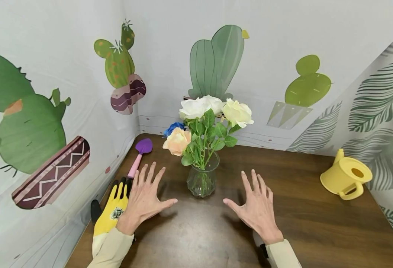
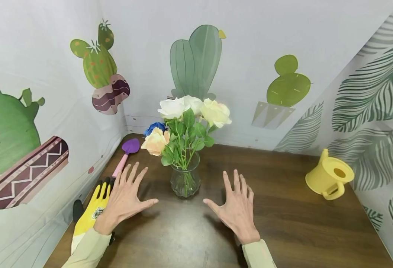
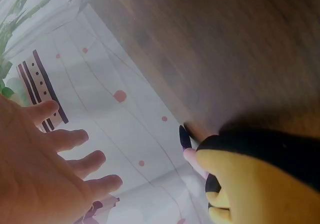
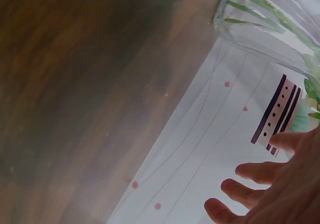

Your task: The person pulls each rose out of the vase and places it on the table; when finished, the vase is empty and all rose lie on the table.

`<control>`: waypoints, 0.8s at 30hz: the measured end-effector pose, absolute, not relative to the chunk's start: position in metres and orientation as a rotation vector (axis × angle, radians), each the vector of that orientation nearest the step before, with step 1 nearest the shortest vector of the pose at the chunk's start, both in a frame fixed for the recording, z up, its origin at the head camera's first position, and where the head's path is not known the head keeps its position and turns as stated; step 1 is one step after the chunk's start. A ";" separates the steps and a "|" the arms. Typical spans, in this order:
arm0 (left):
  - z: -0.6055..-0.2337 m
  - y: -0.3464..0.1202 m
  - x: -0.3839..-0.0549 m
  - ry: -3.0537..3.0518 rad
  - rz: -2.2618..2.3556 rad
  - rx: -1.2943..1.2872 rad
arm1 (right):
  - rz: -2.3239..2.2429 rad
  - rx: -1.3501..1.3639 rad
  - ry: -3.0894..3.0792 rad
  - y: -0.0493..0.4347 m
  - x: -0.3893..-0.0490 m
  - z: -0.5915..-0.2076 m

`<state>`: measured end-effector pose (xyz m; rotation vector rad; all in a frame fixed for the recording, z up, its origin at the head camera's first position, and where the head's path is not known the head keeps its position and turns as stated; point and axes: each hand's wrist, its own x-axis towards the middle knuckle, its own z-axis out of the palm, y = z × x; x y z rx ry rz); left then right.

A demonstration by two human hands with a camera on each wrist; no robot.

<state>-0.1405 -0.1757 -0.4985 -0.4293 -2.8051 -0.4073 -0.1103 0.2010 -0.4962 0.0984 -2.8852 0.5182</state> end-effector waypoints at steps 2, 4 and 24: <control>-0.498 -0.175 -0.140 -2.806 -0.456 -0.419 | 0.588 0.094 -2.850 0.200 -0.110 -0.494; -0.498 -0.174 -0.140 -2.802 -0.519 -0.405 | 0.673 0.087 -2.790 0.198 -0.109 -0.491; -0.486 -0.131 -0.141 -2.653 -1.336 -0.259 | 1.329 0.124 -2.135 0.166 -0.133 -0.451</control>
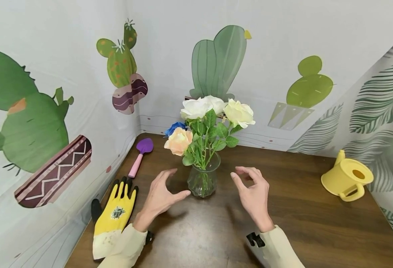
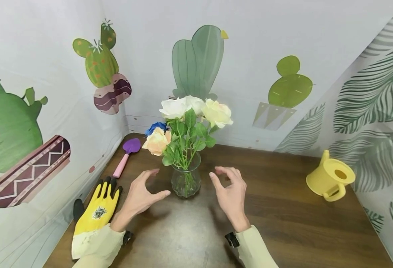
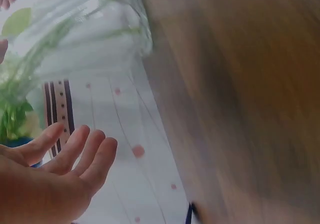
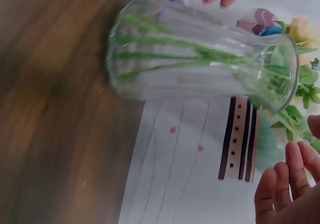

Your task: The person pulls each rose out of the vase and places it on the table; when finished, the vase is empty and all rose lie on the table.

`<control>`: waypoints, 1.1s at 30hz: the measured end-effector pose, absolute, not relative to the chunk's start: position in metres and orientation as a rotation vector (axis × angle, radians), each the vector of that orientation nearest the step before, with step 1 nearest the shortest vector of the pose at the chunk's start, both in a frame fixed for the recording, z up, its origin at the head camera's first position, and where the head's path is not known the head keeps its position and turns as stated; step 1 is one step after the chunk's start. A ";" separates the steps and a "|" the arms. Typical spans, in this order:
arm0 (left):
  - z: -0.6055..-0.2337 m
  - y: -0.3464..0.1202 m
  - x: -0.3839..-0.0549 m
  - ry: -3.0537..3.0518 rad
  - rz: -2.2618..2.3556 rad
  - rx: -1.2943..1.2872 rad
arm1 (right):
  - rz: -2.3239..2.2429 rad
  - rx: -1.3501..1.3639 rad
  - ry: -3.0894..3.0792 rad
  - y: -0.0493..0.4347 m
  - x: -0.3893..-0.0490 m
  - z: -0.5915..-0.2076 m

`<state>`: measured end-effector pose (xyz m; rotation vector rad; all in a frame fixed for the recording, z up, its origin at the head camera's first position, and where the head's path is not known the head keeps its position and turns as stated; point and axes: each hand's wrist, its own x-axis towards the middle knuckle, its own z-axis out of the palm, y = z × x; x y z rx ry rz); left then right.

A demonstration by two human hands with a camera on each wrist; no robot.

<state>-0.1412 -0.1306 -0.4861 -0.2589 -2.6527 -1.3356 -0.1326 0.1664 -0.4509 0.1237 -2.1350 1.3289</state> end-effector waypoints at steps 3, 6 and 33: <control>-0.488 -0.118 -0.146 -2.594 -1.424 -0.301 | 1.456 0.106 -2.110 0.159 -0.140 -0.444; -0.488 -0.107 -0.150 -2.547 -1.494 -0.313 | 1.529 0.110 -2.095 0.153 -0.149 -0.439; -0.494 -0.065 -0.182 -2.405 -1.566 -0.287 | 1.781 0.055 -2.102 0.126 -0.212 -0.420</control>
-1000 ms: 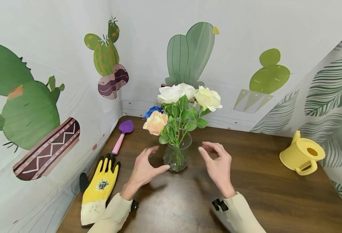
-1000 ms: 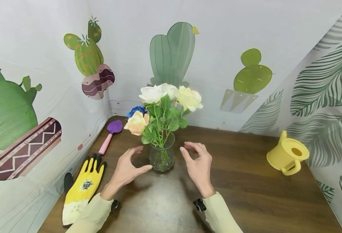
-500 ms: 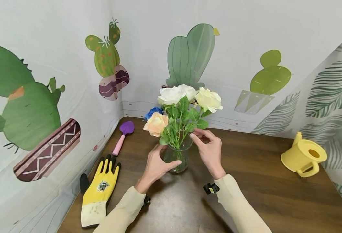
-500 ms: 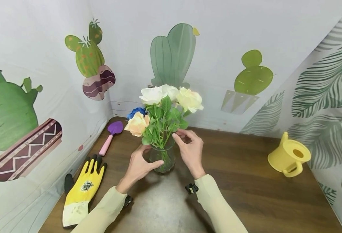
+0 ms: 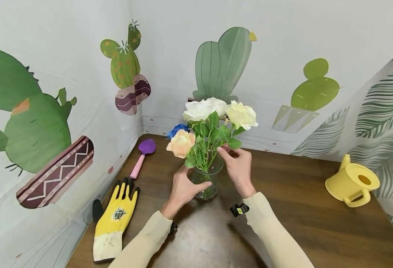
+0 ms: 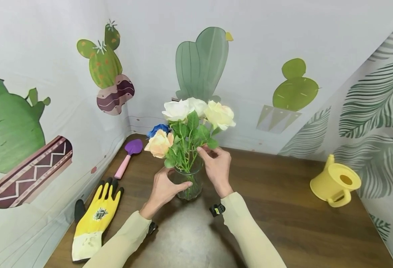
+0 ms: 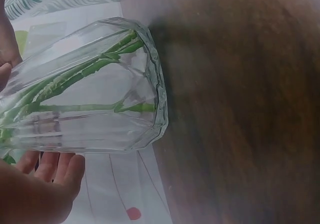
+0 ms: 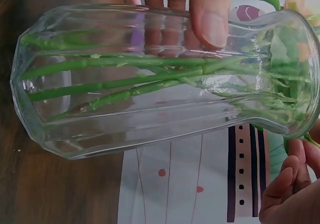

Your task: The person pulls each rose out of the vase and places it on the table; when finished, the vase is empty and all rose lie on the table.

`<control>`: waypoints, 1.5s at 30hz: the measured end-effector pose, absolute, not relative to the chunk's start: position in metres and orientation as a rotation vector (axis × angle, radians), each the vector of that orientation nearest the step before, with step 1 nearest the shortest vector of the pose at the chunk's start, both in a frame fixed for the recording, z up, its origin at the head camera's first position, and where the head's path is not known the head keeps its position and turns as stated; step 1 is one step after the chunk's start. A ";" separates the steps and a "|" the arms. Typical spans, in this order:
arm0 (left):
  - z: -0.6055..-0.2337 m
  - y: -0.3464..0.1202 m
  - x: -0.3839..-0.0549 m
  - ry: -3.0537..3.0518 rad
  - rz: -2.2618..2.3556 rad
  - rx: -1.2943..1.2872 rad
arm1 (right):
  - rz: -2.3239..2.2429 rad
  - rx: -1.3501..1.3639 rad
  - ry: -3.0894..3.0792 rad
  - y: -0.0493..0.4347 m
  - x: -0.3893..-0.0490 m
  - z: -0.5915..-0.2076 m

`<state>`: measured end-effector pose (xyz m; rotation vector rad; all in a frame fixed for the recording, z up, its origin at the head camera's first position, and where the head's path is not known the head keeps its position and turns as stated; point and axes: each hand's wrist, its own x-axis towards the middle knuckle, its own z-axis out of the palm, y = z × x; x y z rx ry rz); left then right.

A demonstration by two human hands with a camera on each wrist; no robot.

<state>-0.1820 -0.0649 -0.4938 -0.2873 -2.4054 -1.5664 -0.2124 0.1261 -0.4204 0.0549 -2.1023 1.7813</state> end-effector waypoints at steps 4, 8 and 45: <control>-0.494 -0.066 -0.183 -2.392 -1.586 -0.303 | 1.816 0.039 -2.101 0.126 -0.216 -0.421; -0.494 -0.068 -0.185 -2.390 -1.614 -0.322 | 1.848 0.052 -2.087 0.126 -0.217 -0.421; -0.494 -0.072 -0.186 -2.430 -1.541 -0.313 | 1.873 0.053 -1.832 0.139 -0.213 -0.366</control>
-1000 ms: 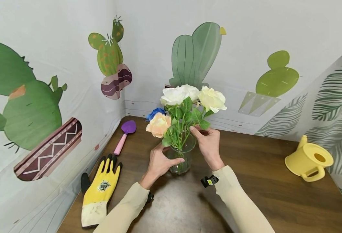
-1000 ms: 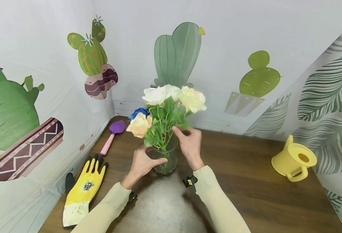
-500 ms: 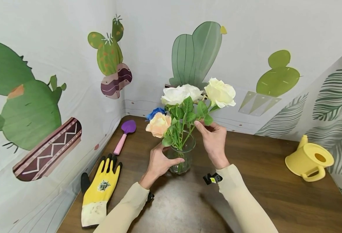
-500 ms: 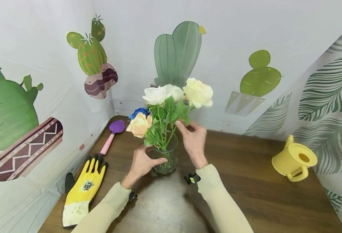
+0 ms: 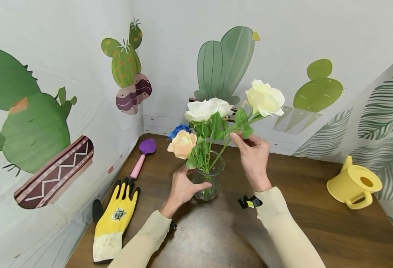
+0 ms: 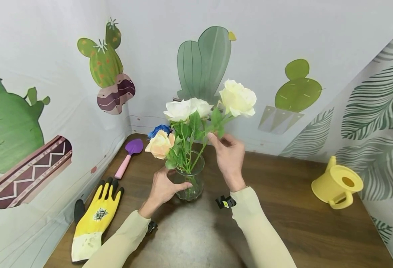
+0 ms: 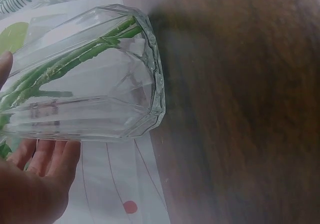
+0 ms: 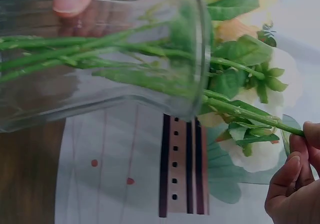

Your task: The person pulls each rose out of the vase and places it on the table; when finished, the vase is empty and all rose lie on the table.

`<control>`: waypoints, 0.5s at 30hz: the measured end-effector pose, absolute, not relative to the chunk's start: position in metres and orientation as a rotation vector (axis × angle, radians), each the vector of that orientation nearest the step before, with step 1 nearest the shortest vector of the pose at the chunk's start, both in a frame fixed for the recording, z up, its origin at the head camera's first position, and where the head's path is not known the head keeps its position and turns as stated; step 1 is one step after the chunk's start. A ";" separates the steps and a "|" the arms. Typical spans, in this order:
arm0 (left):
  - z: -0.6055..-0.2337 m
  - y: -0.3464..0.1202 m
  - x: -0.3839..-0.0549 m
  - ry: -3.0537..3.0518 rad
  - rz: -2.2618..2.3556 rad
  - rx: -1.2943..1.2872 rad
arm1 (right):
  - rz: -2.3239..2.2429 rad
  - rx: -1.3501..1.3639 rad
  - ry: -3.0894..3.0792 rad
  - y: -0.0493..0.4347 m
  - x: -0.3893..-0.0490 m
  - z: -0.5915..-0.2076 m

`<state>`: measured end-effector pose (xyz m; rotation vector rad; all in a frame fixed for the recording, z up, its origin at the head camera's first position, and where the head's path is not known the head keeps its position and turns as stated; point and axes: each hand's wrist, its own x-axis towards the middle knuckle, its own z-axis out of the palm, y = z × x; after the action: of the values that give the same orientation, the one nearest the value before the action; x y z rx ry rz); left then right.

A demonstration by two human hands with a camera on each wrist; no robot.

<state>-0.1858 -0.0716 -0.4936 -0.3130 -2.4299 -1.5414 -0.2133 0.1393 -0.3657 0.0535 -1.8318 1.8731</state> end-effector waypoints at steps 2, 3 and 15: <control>-0.494 -0.072 -0.186 -2.430 -1.546 -0.311 | 1.873 0.067 -1.810 0.141 -0.213 -0.362; -0.494 -0.072 -0.186 -2.427 -1.553 -0.311 | 1.866 0.074 -1.810 0.142 -0.213 -0.360; -0.495 -0.071 -0.187 -2.430 -1.575 -0.298 | 1.898 0.137 -1.662 0.154 -0.212 -0.335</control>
<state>-0.1873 -0.0710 -0.4947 -0.2979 -2.4297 -1.5751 -0.2124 0.1538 -0.3350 0.1374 -1.6619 1.8982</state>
